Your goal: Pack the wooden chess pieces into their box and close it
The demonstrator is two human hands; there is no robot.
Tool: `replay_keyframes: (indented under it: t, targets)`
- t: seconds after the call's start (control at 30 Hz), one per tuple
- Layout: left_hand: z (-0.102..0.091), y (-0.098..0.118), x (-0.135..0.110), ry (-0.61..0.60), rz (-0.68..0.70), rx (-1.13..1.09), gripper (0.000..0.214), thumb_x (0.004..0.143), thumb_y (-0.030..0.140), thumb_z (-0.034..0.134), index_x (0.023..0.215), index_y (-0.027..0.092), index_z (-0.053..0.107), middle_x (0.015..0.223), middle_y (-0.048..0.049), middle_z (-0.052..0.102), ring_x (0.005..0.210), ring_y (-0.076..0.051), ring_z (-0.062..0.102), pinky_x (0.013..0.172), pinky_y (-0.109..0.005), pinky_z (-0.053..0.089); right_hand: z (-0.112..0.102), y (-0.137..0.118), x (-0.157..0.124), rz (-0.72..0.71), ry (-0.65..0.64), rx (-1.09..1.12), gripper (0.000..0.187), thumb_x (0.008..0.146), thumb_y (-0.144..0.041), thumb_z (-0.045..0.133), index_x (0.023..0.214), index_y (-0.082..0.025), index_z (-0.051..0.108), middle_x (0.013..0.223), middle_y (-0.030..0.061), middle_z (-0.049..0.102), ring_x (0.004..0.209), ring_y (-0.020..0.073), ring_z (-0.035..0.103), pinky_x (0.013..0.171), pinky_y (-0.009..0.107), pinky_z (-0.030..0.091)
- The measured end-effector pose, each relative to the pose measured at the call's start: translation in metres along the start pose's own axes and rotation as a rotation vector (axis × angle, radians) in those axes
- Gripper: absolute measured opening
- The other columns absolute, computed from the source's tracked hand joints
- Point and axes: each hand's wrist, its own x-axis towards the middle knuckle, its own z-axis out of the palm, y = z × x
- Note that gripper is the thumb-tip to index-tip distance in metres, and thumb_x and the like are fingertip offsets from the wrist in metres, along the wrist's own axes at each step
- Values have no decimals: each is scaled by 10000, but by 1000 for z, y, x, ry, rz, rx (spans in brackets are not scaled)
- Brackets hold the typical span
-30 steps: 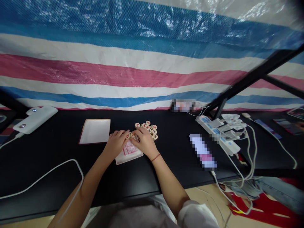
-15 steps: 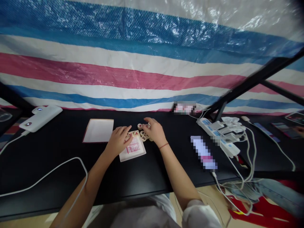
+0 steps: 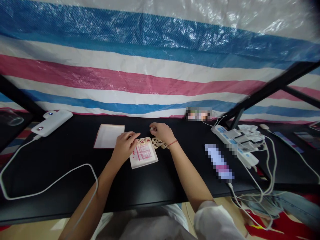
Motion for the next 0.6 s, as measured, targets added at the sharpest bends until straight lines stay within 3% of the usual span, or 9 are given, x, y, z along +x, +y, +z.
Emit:
replay_keyframes:
  t: [0.13,0.3,0.6]
  targets:
    - [-1,-1,0,35,3,-33,321,920,320,531,1218,240,615,1143,-70,652,1040,-211,620,925,-380,500,3,-12,-20,-103,109,477,263,807,-364,651,1029,-230,693,840,13,720,751,166,660,701,272,496]
    - [0,5,-3,25,-12,-106,342,938,364,500,1252,243,565,1169,-65,667,1084,-214,627,954,-381,509,26,-28,-37,-136,-2,952,334,781,-438,677,1015,-201,657,824,15,709,682,134,638,595,232,487]
    - [-15,4,-12,39,-48,-126,180,860,268,552,1026,217,598,1001,-52,668,941,-186,647,865,-331,533,48,-24,-49,-66,16,1131,361,764,-462,695,993,-192,621,702,-27,619,500,72,453,456,204,338]
